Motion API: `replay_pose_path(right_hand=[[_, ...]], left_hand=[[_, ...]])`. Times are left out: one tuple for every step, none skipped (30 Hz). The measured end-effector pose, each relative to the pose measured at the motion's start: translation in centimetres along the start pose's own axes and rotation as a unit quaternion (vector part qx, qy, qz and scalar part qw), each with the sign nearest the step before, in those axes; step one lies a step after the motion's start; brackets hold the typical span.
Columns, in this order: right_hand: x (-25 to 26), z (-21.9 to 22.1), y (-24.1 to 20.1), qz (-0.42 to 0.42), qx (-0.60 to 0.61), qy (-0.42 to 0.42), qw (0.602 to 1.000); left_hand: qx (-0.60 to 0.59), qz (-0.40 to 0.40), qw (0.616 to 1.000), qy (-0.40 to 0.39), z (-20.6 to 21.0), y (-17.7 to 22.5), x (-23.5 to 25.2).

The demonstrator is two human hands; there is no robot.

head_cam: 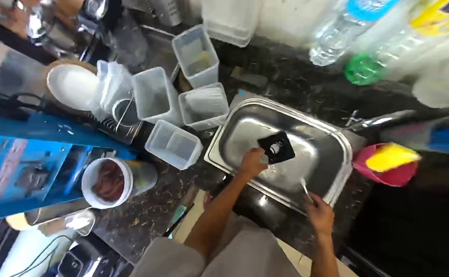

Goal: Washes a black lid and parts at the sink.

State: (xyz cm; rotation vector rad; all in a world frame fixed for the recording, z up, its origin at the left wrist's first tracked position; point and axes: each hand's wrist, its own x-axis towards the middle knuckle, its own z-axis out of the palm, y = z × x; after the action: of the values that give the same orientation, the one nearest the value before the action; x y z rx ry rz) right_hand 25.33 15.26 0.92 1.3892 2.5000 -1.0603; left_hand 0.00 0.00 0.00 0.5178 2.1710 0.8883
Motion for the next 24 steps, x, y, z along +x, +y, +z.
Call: replay_pose_path(right_hand=[[0.6, 0.3, -0.2, -0.005, 0.003, -0.005, 1.000], [1.1, 0.5, -0.4, -0.009, 0.004, -0.011, 1.000], [1.3, 0.6, -0.6, -0.015, 0.004, -0.017, 1.000], [1.6, 0.7, -1.0, -0.023, 0.002, -0.023, 0.999], [2.0, 0.7, -1.6, -0.031, -0.002, -0.029, 0.999], [2.5, 0.8, -2.2, -0.038, -0.007, -0.037, 0.999], [3.0, 0.9, -2.8, -0.045, -0.009, -0.045, 0.998], [3.5, 1.0, -3.3, -0.055, -0.008, -0.050, 0.997], [4.0, 1.2, -3.9, -0.065, -0.008, -0.050, 0.997], [4.4, 1.4, -4.4, -0.073, -0.010, -0.048, 0.996], [4.8, 1.5, -5.0, -0.079, -0.013, -0.049, 0.996], [5.2, 1.7, -5.4, -0.083, -0.015, -0.052, 0.995], [5.5, 1.9, -6.0, -0.085, -0.015, -0.055, 0.995], [5.7, 2.2, -6.6, -0.084, -0.015, -0.056, 0.995], [5.7, 2.4, -6.9, -0.076, -0.018, -0.057, 0.995], [5.8, 2.3, -7.1, -0.058, -0.025, -0.059, 0.996], [6.1, 2.0, -7.1, -0.028, -0.035, -0.063, 0.997], [6.6, 1.6, -7.3, 0.016, -0.047, -0.079, 0.996], [7.0, 1.3, -7.5, 0.063, -0.052, -0.103, 0.991], [7.2, 1.0, -7.2, 0.099, -0.052, -0.121, 0.986], [7.5, 0.7, -6.9, 0.117, -0.053, -0.130, 0.983], [8.0, 0.2, -6.7, 0.116, -0.047, -0.128, 0.984], [8.6, -0.2, -6.6, 0.102, -0.024, -0.119, 0.987], [9.3, -0.6, -6.4, 0.085, 0.016, -0.105, 0.991]], left_hand=[[-0.076, 0.000, 0.995, 0.058, -0.9, -0.5, -1.0], [-0.148, -0.004, 0.983, 0.110, -1.9, -1.1, -2.4], [-0.205, -0.015, 0.966, 0.157, -2.8, -2.1, -4.1], [-0.244, -0.031, 0.949, 0.197, -3.5, -3.4, -5.7], [-0.254, -0.045, 0.937, 0.237, -4.2, -4.8, -7.2], [-0.237, -0.053, 0.930, 0.277, -4.7, -6.3, -8.6], [-0.200, -0.046, 0.927, 0.314, -5.1, -7.9, -10.0], [-0.165, -0.023, 0.923, 0.346, -5.1, -9.7, -11.3], [-0.138, 0.015, 0.917, 0.374, -4.7, -11.7, -12.2], [-0.116, 0.044, 0.913, 0.390, -4.3, -13.5, -12.9], [-0.098, 0.060, 0.909, 0.401, -3.8, -15.1, -13.4], [-0.081, 0.060, 0.906, 0.411, -3.5, -16.2, -13.8], [-0.069, 0.049, 0.905, 0.417, -3.3, -16.8, -14.1], [-0.058, 0.032, 0.904, 0.423, -3.4, -17.4, -14.5], [-0.048, 0.017, 0.905, 0.423, -3.3, -17.7, -15.1], [-0.042, 0.010, 0.907, 0.419, -3.1, -17.9, -15.6], [-0.042, 0.010, 0.910, 0.412, -2.9, -17.7, -15.9], [-0.043, 0.019, 0.912, 0.407, -3.0, -17.6, -16.2], [-0.044, 0.031, 0.911, 0.408, -3.1, -17.6, -16.8], [-0.030, 0.039, 0.909, 0.414, -3.1, -17.4, -18.0], [0.004, 0.046, 0.905, 0.422, -3.2, -16.7, -19.2], [0.051, 0.058, 0.902, 0.425, -3.4, -15.4, -20.1], [0.084, 0.080, 0.900, 0.420, -3.7, -13.6, -20.1], [0.088, 0.104, 0.907, 0.398, -3.9, -11.3, -19.4]])
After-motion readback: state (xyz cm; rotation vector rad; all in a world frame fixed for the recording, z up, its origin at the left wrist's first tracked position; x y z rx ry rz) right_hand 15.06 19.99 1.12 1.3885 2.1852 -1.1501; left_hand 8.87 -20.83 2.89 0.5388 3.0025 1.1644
